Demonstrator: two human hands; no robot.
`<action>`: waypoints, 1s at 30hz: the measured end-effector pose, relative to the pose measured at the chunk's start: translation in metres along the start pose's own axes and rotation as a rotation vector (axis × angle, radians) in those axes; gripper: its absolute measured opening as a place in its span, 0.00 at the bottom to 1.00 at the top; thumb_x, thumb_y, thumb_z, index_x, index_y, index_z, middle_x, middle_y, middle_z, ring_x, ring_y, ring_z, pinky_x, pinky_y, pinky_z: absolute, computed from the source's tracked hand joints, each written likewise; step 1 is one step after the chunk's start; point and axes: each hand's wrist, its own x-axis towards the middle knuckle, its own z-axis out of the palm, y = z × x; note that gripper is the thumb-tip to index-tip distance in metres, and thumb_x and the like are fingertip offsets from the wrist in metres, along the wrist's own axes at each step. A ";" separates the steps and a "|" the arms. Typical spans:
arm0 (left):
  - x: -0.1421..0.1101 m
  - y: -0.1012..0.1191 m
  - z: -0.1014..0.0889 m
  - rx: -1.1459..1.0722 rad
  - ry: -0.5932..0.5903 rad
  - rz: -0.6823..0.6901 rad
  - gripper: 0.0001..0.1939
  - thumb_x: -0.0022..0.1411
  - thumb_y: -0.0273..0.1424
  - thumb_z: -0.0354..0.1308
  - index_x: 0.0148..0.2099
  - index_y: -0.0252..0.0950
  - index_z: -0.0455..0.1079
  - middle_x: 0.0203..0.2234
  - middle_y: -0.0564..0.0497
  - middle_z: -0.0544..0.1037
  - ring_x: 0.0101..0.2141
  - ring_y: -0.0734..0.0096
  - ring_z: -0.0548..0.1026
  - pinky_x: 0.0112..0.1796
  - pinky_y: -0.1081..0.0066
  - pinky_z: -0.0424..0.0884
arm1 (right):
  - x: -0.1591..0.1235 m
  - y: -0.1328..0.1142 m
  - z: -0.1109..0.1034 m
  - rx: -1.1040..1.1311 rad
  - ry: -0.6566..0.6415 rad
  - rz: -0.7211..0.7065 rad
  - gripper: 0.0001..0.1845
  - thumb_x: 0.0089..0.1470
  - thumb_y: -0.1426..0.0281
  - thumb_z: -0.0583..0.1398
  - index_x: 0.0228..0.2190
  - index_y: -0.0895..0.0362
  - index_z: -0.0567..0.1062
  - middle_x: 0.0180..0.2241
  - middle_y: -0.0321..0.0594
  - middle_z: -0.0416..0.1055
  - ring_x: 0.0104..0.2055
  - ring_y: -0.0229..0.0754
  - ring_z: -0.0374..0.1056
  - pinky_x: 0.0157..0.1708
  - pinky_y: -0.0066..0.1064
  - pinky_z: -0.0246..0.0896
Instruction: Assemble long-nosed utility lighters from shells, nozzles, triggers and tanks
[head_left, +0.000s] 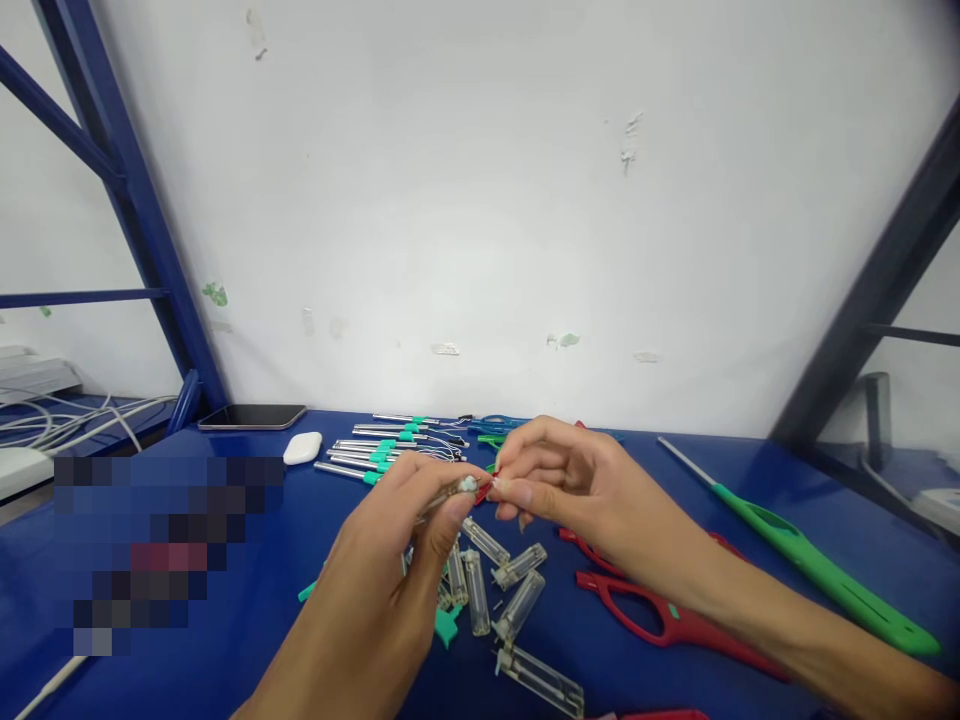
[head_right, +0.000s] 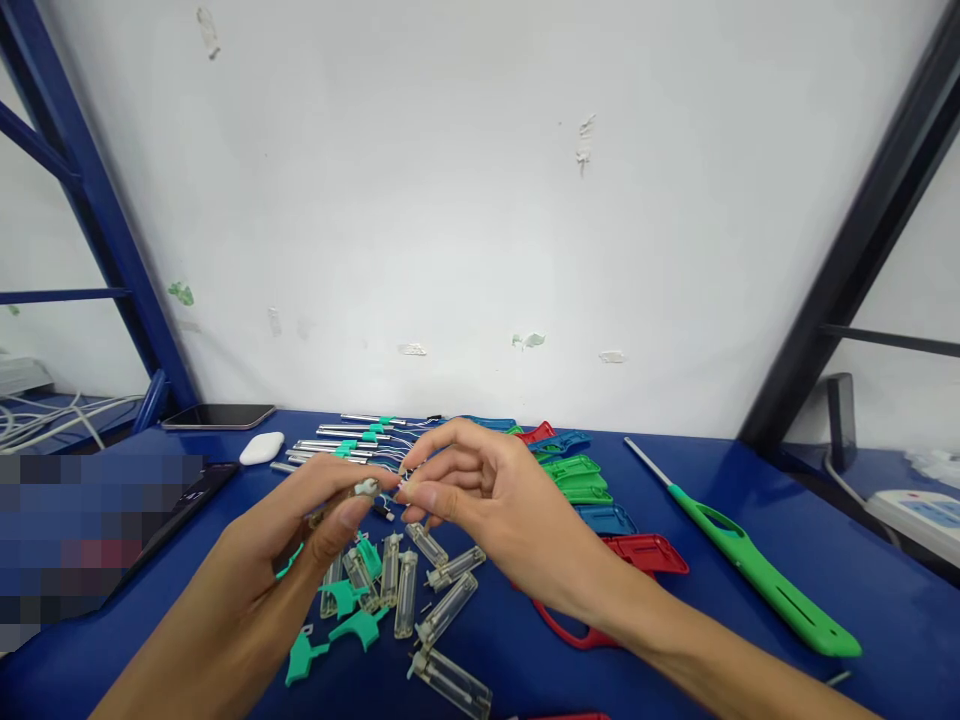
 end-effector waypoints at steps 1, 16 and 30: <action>0.001 -0.003 -0.001 0.021 0.006 0.027 0.15 0.82 0.46 0.54 0.52 0.51 0.82 0.42 0.53 0.83 0.42 0.64 0.78 0.44 0.67 0.75 | -0.001 0.000 0.000 -0.004 -0.003 -0.002 0.14 0.64 0.56 0.75 0.43 0.49 0.81 0.37 0.34 0.84 0.40 0.40 0.82 0.44 0.34 0.76; 0.001 -0.013 0.000 -0.067 -0.017 0.037 0.07 0.79 0.39 0.60 0.49 0.51 0.80 0.43 0.58 0.86 0.46 0.67 0.85 0.47 0.70 0.78 | -0.005 0.004 0.003 -0.059 -0.016 -0.036 0.06 0.73 0.62 0.66 0.48 0.48 0.76 0.34 0.30 0.76 0.38 0.38 0.75 0.40 0.33 0.67; 0.001 -0.011 0.004 -0.049 -0.094 0.008 0.08 0.75 0.39 0.59 0.44 0.49 0.80 0.36 0.60 0.86 0.37 0.69 0.86 0.35 0.72 0.76 | -0.014 0.011 0.015 -0.091 0.043 -0.139 0.05 0.78 0.59 0.60 0.47 0.46 0.70 0.33 0.26 0.66 0.34 0.37 0.61 0.35 0.33 0.54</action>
